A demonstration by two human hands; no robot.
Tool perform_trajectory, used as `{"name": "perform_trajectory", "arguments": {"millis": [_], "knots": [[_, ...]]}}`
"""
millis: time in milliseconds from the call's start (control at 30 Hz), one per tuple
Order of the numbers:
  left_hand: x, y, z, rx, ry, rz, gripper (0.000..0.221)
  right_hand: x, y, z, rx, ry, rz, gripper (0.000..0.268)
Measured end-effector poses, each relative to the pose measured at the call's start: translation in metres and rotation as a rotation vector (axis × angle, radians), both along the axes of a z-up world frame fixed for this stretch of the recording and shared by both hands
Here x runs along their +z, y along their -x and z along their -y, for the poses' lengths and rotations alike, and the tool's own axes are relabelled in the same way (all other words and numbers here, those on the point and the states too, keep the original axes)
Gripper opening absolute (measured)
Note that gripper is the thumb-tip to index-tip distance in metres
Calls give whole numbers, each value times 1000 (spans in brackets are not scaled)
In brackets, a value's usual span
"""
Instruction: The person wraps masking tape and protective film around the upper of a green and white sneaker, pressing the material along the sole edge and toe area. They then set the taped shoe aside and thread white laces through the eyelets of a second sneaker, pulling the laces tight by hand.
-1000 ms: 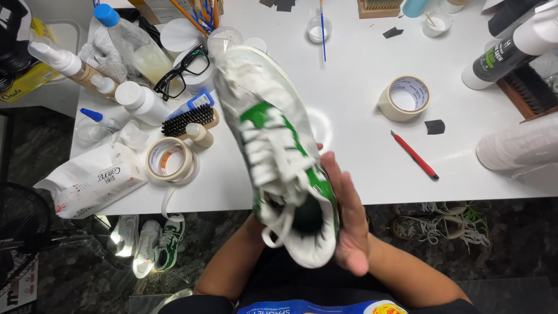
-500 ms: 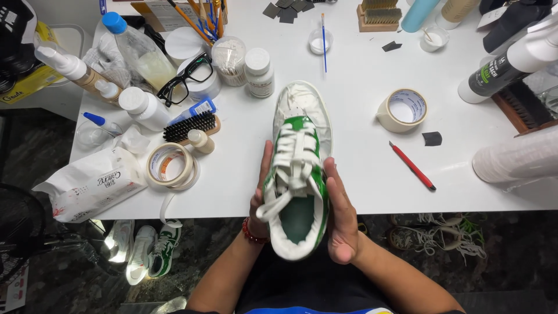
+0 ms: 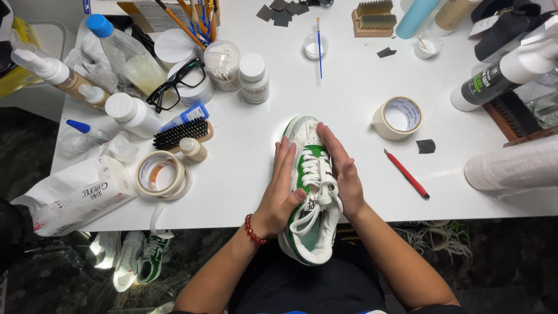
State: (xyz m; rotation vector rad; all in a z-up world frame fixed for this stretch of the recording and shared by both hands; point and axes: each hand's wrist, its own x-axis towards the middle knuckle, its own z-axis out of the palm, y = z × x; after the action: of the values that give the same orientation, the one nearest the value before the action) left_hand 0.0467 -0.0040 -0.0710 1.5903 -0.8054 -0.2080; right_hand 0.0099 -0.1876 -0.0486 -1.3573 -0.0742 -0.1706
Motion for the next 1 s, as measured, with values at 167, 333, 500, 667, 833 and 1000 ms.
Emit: {"name": "perform_trajectory", "arguments": {"millis": [167, 333, 500, 667, 833, 1000], "knots": [[9, -41, -4, -3, -60, -173, 94, -16, -45, 25, -31, 373, -3, 80], [-6, -59, 19, -51, -75, -271, 96, -24, -83, 31, 116, 622, 142, 67], [0, -60, 23, -104, 46, -321, 103, -33, -84, 34, 105, 550, 142, 67], [-4, -63, 15, -100, 65, -329, 100, -32, -84, 37, 138, 519, 120, 76], [-8, -49, 5, -120, 8, -231, 95, -37, -79, 38, 107, 471, 132, 87], [-16, -41, 4, -115, -2, -131, 94, -40, -76, 36, 118, 560, 117, 88]]}}
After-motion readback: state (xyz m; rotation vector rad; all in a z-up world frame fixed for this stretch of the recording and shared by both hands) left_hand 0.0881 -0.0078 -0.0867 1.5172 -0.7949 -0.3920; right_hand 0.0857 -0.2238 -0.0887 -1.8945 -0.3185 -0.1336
